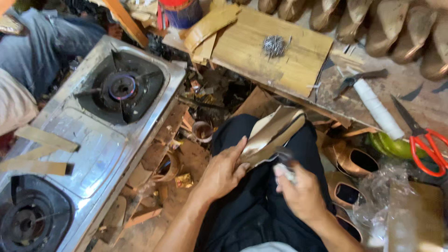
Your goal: The person is repairing shoes by hammering nails into the soles. They handle multiple shoe soles and a shoe upper, using a hammer and nails to attach the sole to the upper.
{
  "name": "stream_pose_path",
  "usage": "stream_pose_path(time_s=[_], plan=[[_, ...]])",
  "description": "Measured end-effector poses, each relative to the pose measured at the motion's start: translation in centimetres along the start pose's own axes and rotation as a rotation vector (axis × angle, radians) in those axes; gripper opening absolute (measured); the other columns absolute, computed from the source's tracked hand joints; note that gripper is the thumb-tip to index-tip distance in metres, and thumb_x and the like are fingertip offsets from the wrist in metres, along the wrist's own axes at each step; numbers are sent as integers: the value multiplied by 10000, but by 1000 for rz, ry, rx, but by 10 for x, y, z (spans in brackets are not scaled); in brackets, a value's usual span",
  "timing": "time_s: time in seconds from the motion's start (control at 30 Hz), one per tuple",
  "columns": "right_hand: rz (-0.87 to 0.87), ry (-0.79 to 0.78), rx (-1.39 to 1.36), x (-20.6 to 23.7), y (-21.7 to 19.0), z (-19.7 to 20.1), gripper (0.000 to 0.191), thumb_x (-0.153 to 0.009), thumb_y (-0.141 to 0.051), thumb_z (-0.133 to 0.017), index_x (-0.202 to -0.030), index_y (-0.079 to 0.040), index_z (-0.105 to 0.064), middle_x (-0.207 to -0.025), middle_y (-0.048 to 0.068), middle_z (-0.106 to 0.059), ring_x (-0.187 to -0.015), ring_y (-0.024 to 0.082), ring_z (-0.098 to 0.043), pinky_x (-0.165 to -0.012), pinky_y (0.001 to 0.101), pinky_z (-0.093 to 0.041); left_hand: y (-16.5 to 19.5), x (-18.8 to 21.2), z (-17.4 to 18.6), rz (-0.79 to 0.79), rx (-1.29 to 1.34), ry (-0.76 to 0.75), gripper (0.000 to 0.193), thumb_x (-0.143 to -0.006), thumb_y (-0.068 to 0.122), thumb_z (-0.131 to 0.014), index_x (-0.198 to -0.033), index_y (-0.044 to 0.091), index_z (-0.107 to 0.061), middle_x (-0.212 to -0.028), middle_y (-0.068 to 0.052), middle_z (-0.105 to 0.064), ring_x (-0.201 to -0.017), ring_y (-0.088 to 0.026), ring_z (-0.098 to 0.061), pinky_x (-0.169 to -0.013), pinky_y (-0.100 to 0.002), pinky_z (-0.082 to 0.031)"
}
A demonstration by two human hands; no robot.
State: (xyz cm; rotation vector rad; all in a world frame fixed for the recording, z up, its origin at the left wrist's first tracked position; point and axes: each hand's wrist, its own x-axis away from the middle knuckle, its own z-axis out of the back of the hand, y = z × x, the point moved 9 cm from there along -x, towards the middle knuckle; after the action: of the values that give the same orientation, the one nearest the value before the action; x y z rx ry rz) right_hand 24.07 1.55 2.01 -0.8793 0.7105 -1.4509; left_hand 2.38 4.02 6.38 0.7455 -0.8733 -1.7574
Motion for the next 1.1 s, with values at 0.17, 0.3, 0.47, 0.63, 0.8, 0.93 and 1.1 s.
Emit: stream_pose_path(time_s=[0.17,0.3,0.47,0.63,0.8,0.93,1.1], plan=[[-278,192,-730,-22,73,59,257,-925,-211,-665,-1112,-43,-611,-886,63,-686,-679,152,-619,-500,283,-447,1,7,19,150,169,16,545,-889,195,-708,-1391,30,-576,-1248,-212,-695,-1101,-355,-718,-936,-419,-545],[-272,-96,-1212,-30,106,81,455,-1041,-409,-694,-1181,16,-610,-967,145,-699,-750,199,-653,-536,334,-514,38,19,35,-216,124,-43,543,-874,97,-698,-1404,24,-610,-1306,-196,-713,-1186,-373,-691,-1007,-430,-545],[-476,-28,-723,9,138,80,622,-671,-212,-810,-1245,-40,-639,-1031,124,-734,-928,251,-719,-787,406,-585,53,24,50,-444,23,60,451,-901,155,-747,-1337,97,-646,-1377,-123,-700,-1321,-309,-640,-1121,-419,-505],[128,171,-285,64,49,65,557,-670,-177,-866,-1168,-7,-688,-1144,159,-751,-1058,283,-721,-934,401,-570,-37,19,3,343,1228,273,631,-840,239,-708,-1420,121,-488,-1341,-31,-660,-1241,-171,-624,-1036,-384,-501],[857,223,262,115,-27,26,347,-775,-192,-796,-1098,-134,-684,-1147,77,-720,-1094,283,-693,-897,369,-607,-57,27,-47,342,1561,247,405,-974,280,-701,-1266,41,-557,-1128,-104,-715,-1018,-208,-689,-924,-399,-544],[957,314,337,133,-24,18,248,-833,-132,-757,-1067,-163,-680,-1140,46,-694,-1051,256,-681,-884,351,-610,-61,34,-53,284,1540,213,388,-961,258,-702,-1245,20,-587,-1104,-100,-716,-993,-192,-698,-918,-365,-550],[879,316,376,141,-5,8,216,-836,-154,-743,-1033,-213,-678,-1088,12,-682,-1039,233,-650,-887,320,-563,-55,36,-54,275,1550,181,383,-944,232,-697,-1247,17,-603,-1111,-102,-713,-1010,-197,-690,-926,-361,-541]])
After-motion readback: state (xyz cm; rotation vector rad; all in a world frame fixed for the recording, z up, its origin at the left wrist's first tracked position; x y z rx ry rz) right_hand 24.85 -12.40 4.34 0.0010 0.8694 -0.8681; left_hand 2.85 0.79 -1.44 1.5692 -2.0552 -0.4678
